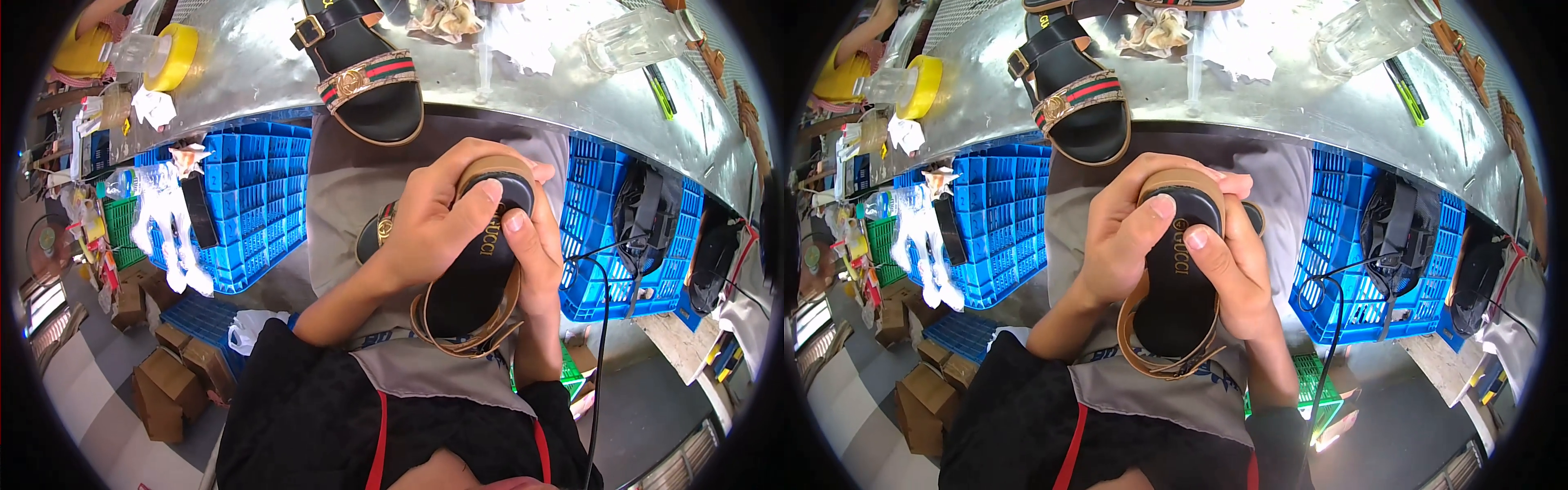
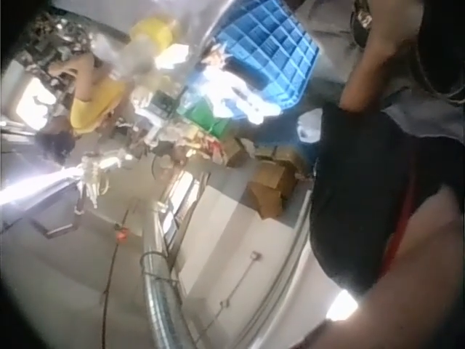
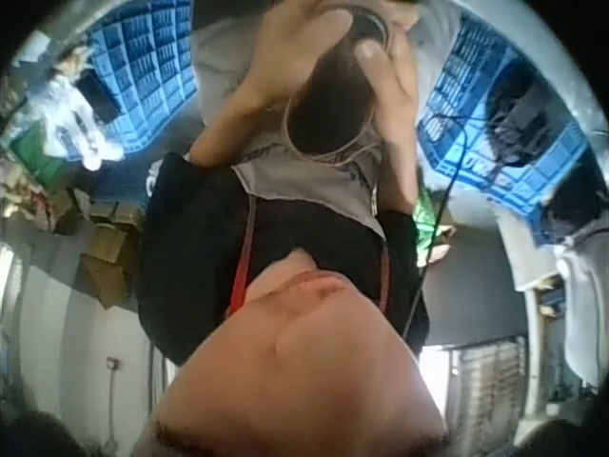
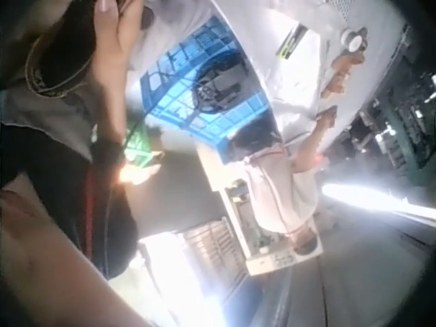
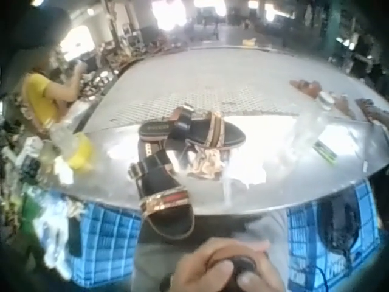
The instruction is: Inspecting and applying industrial cleaner or adhesive to sandals on a factory assembly line.
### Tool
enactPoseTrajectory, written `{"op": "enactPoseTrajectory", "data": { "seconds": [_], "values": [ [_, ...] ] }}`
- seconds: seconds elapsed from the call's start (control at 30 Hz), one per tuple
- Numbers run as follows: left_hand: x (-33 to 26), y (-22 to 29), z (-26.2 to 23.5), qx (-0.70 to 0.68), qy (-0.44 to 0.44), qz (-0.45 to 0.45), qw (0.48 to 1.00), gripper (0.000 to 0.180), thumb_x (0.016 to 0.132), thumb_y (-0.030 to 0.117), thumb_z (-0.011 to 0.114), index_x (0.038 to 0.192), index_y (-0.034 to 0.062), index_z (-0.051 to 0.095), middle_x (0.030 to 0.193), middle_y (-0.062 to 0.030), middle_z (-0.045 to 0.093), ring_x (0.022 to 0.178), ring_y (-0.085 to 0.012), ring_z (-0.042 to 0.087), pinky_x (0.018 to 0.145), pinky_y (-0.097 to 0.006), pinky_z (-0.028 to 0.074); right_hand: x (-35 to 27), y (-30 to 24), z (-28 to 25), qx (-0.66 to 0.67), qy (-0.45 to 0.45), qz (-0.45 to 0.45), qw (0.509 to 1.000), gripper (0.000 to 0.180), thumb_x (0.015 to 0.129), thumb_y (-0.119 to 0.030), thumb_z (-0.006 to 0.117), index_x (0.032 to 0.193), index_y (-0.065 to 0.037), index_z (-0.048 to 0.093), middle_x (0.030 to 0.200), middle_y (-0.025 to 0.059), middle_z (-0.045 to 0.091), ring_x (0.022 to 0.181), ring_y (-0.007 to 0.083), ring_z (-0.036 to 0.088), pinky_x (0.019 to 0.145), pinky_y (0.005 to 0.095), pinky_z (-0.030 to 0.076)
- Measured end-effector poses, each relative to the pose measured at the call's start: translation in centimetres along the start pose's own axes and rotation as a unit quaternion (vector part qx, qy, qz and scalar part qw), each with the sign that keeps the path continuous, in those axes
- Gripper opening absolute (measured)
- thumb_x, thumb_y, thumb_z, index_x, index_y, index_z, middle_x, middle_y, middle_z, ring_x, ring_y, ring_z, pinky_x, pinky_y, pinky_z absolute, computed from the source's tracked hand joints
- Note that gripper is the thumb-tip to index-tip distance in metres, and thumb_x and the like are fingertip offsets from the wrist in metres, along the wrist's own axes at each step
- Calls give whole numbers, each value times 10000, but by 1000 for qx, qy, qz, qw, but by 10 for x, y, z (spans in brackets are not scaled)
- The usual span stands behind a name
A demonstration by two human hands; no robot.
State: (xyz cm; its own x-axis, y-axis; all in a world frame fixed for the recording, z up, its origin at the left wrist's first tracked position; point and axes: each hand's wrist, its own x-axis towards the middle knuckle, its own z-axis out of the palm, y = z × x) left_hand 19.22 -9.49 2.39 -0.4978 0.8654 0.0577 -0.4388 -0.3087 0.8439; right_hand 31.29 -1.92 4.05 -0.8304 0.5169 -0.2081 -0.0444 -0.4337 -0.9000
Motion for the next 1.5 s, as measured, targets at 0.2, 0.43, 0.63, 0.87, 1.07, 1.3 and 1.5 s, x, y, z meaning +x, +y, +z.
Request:
{"op": "enactPoseTrajectory", "data": {
  "seconds": [0.2,0.43,0.63,0.87,1.07,1.3,1.5],
  "values": [
    [-7,2,2,5,25,11,1000,240,973,113,507,1140,-38,590,1095,-180,716,1022,-197,673,921,-348,531,-7,-2,5,-12,-17,-8,1000,460,1025,-235,529,1373,52,440,1275,113,528,1142,162,516,992,304,408],
    [0,13,-8,10,-11,8,1000,214,941,69,530,1115,-37,594,1064,-166,725,1006,-193,677,905,-341,536,-6,-4,12,-57,-19,-21,998,437,1030,-202,531,1374,52,441,1192,97,584,1067,143,559,911,277,454],
    [3,14,-7,14,-1,-4,1000,150,939,78,590,1056,-14,605,1021,-160,736,988,-163,684,866,-306,540,-5,-3,11,-54,-5,-5,999,428,1025,-180,534,1374,50,445,1157,86,599,1040,141,568,903,275,458],
    [5,13,-4,105,-8,-17,994,171,962,127,621,1058,-9,585,1035,-148,744,981,-165,690,852,-296,537,-6,0,13,-54,16,-12,998,441,1026,-198,529,1381,47,440,1217,82,541,1088,133,531,943,272,430],
    [3,10,-12,14,-36,-54,998,281,1013,203,470,1118,-44,552,1101,-252,702,1038,-227,676,947,-354,504,-5,5,7,-24,1,7,1000,449,1027,-226,535,1374,42,437,1205,71,546,1074,126,541,923,263,440],
    [5,-1,-22,-64,-56,-77,993,561,1041,378,314,1235,-112,508,1231,-341,618,1155,-329,630,1047,-401,456,2,3,9,7,19,38,999,471,1023,-237,543,1388,36,424,1202,71,567,1067,117,552,917,254,451],
    [-11,-3,-51,199,-10,-94,975,595,1078,379,262,1197,-82,620,1356,-208,592,1306,-327,521,1112,-410,392,3,7,-3,-49,82,23,995,466,1024,-262,526,1389,21,466,1245,88,580,1108,142,561,980,285,436]
  ]
}}
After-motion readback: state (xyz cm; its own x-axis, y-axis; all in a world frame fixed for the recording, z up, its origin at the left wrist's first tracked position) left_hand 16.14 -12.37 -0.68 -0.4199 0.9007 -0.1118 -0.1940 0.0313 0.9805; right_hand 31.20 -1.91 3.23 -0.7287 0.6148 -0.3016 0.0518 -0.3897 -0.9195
